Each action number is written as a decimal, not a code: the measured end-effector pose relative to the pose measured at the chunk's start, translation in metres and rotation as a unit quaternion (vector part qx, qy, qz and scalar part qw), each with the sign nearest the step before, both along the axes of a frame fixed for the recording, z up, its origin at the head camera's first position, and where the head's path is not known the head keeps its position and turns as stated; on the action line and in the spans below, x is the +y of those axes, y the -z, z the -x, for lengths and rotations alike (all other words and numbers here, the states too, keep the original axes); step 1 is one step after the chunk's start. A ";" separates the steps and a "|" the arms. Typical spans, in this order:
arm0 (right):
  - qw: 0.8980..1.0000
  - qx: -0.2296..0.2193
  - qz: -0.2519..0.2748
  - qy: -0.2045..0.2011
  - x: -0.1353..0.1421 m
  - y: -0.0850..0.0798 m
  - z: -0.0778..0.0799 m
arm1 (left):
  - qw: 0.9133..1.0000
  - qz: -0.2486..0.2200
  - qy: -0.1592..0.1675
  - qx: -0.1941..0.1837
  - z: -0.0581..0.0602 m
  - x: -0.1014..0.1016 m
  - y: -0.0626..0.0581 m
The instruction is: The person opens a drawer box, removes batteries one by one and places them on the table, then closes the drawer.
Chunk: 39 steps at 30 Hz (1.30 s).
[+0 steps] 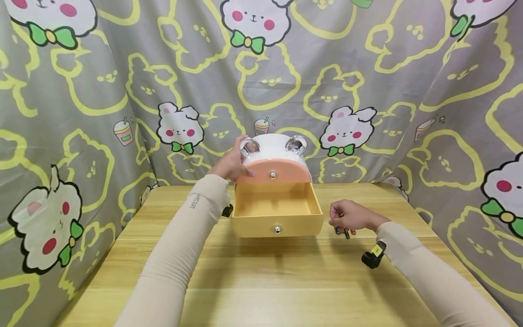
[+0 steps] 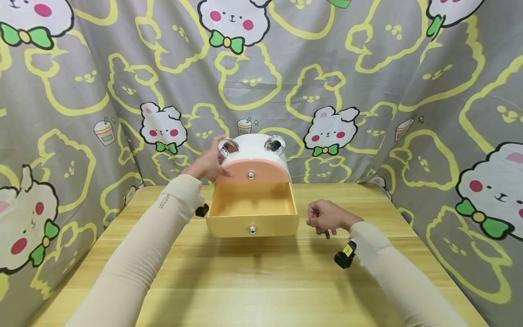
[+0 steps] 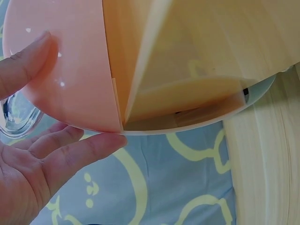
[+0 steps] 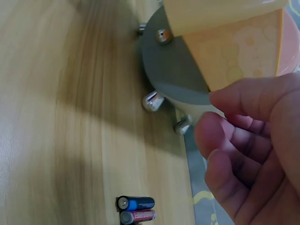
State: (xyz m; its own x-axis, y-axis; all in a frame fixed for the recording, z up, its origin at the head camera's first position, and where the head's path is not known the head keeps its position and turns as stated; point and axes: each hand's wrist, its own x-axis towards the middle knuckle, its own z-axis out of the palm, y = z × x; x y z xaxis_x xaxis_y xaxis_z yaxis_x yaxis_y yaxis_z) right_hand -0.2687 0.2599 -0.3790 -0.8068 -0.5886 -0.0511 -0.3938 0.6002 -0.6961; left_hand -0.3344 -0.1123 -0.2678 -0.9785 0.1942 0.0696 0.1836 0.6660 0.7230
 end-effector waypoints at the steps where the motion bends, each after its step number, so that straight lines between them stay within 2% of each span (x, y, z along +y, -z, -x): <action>1: 1.000 -0.005 0.002 -0.004 0.000 -0.001 -0.001 | 1.000 -0.001 0.000 0.000 0.000 0.000 0.000; 5: 1.000 -0.023 0.003 -0.019 -0.001 -0.006 -0.005 | 1.000 -0.007 0.000 -0.001 0.000 0.000 0.001; 12: 0.999 -0.024 0.008 -0.047 -0.005 -0.013 -0.014 | 1.000 -0.014 0.009 0.002 -0.001 -0.001 0.001; 19: 0.991 -0.024 0.033 -0.127 -0.019 -0.021 -0.028 | 1.000 0.005 0.008 0.016 0.000 -0.002 0.001; 23: 0.985 -0.051 0.027 -0.162 -0.032 -0.024 -0.041 | 1.000 0.002 0.013 0.019 -0.001 -0.002 0.002; 25: 0.985 -0.070 0.018 -0.159 -0.041 -0.024 -0.048 | 1.000 -0.002 0.015 0.016 -0.002 -0.002 0.003; 28: 0.987 -0.099 0.019 -0.127 -0.058 -0.022 -0.056 | 1.000 -0.003 0.015 0.013 -0.004 -0.004 0.005; 33: 0.986 -0.141 0.056 -0.072 -0.087 -0.018 -0.062 | 0.999 0.005 0.017 0.027 -0.004 -0.004 0.004; 37: 0.987 -0.131 0.076 -0.058 -0.104 -0.012 -0.064 | 0.999 0.010 0.025 0.032 -0.004 -0.003 0.001; 39: 0.991 -0.102 0.074 -0.053 -0.111 -0.009 -0.064 | 0.999 0.014 0.029 0.029 -0.004 -0.003 0.000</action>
